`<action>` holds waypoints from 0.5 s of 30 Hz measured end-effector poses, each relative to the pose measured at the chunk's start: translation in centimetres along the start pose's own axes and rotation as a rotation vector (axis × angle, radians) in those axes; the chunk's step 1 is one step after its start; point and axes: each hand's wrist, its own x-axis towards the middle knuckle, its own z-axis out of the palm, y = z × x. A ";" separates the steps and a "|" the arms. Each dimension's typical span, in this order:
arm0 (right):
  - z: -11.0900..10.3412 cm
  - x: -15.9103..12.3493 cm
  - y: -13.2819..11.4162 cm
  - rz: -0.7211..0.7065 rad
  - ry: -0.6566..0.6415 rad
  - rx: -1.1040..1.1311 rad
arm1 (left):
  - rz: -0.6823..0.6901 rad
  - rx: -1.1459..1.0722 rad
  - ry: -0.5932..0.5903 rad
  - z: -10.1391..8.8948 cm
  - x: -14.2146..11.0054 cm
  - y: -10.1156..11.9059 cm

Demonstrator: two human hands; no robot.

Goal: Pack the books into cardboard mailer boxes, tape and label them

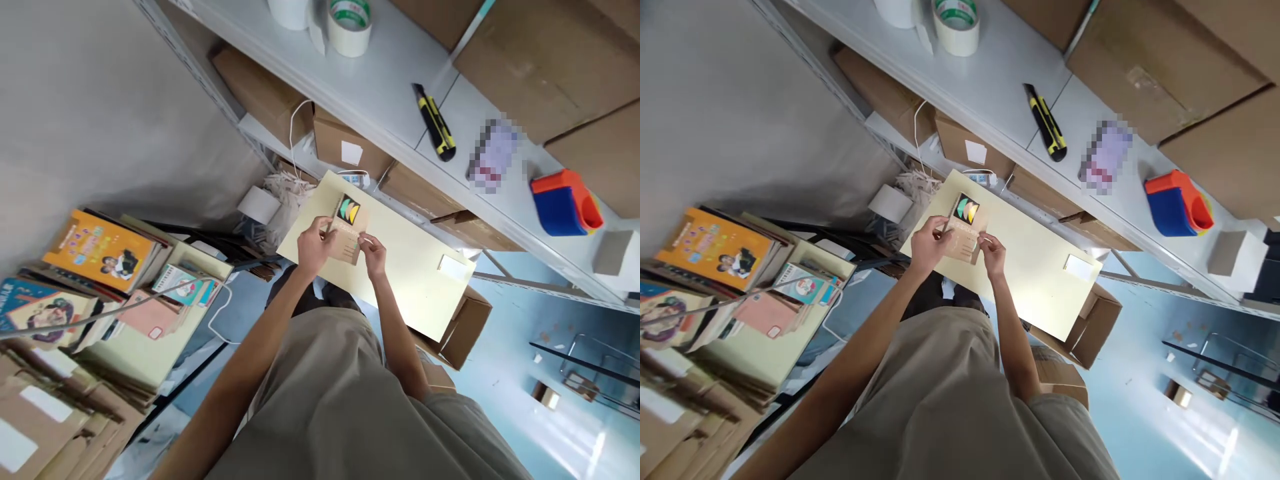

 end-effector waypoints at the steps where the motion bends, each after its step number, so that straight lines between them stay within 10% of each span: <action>1: 0.5 0.9 0.5 -0.012 0.016 -0.039 | -0.062 -0.022 0.001 0.5 1.5 -1.7; 9: 6.9 7.5 3.8 -0.026 0.126 -0.456 | -0.057 -0.090 -0.156 5.2 9.8 -11.2; 15: 8.8 6.4 4.6 -0.053 0.301 -0.924 | -0.204 -0.185 -0.209 2.2 9.2 -19.7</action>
